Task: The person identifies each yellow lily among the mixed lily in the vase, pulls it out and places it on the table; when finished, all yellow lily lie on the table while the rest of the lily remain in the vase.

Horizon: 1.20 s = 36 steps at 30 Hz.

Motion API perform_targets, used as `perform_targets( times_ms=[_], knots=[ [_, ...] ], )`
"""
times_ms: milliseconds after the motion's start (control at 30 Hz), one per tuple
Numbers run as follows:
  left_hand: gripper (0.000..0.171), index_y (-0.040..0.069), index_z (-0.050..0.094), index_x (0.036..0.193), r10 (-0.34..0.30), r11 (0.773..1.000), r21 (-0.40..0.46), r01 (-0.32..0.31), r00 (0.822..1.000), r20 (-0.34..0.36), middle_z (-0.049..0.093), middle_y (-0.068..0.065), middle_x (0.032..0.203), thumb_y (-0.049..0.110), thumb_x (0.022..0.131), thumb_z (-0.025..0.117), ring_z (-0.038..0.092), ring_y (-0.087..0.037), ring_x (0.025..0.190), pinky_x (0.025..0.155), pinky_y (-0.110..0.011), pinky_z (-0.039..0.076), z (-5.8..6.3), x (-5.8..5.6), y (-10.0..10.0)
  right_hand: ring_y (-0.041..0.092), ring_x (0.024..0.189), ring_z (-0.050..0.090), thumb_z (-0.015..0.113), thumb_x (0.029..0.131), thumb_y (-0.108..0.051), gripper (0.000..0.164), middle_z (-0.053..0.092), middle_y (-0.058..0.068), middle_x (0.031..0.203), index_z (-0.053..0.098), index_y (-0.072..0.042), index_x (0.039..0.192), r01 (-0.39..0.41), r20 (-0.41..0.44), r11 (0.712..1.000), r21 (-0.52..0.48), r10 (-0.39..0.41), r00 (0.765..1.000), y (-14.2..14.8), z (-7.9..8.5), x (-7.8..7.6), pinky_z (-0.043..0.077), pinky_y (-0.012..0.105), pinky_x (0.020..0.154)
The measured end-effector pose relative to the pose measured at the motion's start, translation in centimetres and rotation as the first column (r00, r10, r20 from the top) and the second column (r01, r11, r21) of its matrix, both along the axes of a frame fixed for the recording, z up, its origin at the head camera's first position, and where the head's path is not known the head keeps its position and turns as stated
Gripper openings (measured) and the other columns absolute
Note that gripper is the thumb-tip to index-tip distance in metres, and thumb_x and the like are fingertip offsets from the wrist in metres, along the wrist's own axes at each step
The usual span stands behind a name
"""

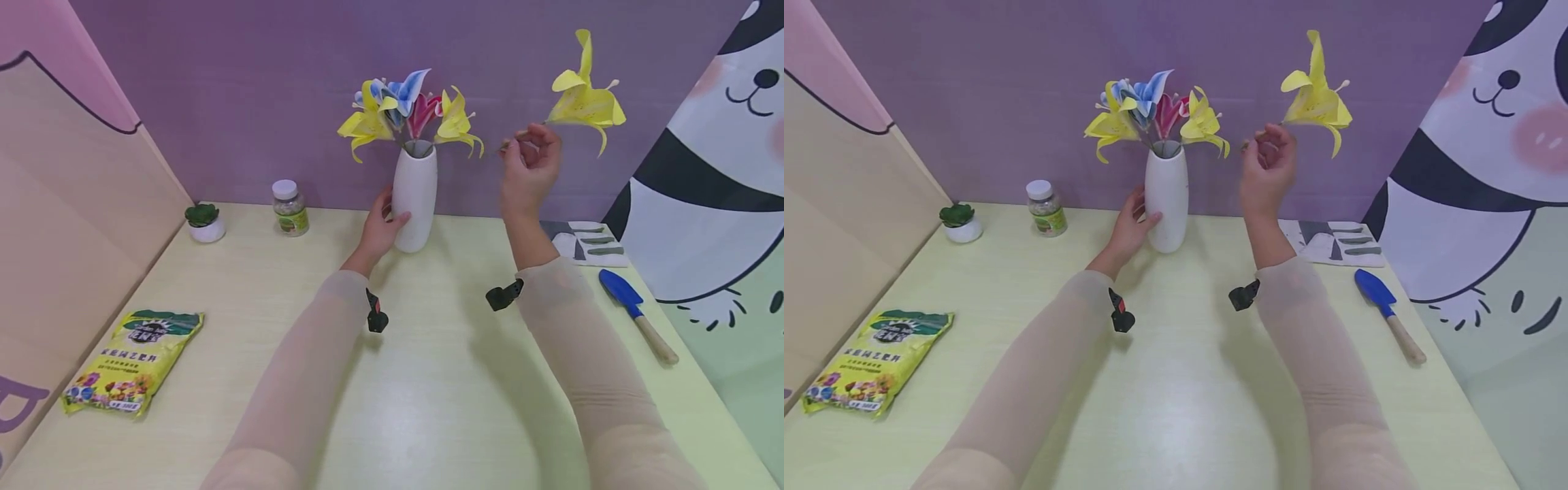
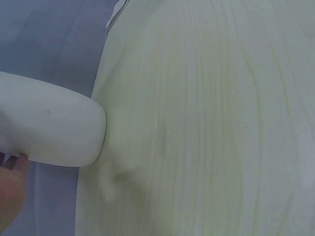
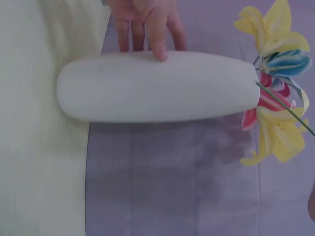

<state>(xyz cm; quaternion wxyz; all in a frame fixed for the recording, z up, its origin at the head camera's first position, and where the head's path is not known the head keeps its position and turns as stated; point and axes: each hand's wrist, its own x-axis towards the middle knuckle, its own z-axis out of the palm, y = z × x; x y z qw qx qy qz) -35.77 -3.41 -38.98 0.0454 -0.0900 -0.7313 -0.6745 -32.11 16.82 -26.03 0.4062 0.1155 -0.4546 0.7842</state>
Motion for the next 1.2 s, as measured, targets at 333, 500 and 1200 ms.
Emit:
perform_targets(
  times_ms=[333, 500, 1200],
  knots=[
    [0.07, 0.017, 0.026, 0.154, 0.001, 1.0, 0.0, -0.001, 1.0, 0.031, 0.034, -0.008, 0.153, 0.013, 0.095, 0.065, 0.033, -0.021, 0.138, 0.11, -0.029, 0.034, 0.1, 0.0, 0.0, 0.015, 0.075, 0.062, 0.054, 0.086, 0.014, 0.028, 0.056, 0.009, 0.093, 0.059, -0.005, 0.106, -0.26, 0.395, 0.889, 0.376, 0.1, 0.913, 5.2, -4.6, 1.1, 0.056, 0.021, 0.062],
    [0.069, 0.016, 0.027, 0.154, 0.008, 1.0, -0.012, -0.008, 0.999, 0.032, 0.034, -0.007, 0.153, 0.014, 0.096, 0.065, 0.033, -0.022, 0.138, 0.11, -0.03, 0.035, 0.2, -0.2, -0.1, 0.014, 0.082, 0.061, 0.051, 0.091, 0.012, 0.031, 0.055, 0.011, 0.101, 0.053, 0.003, 0.12, -0.462, 0.673, 0.744, 0.483, 0.022, 0.739, 7.8, -7.0, 0.8, 0.058, 0.026, 0.071],
    [0.069, 0.014, 0.026, 0.154, 0.008, 1.0, -0.015, -0.007, 0.998, 0.059, 0.032, -0.007, 0.154, 0.014, 0.096, 0.064, 0.031, -0.021, 0.14, 0.111, -0.03, 0.034, 0.3, 0.0, 0.0, 0.016, 0.09, 0.059, 0.052, 0.092, 0.013, 0.052, 0.05, 0.017, 0.117, 0.033, 0.011, 0.14, -0.815, 0.927, 0.514, 0.268, 0.091, 0.363, 11.3, -14.2, -0.7, 0.055, 0.03, 0.081]
  ],
)
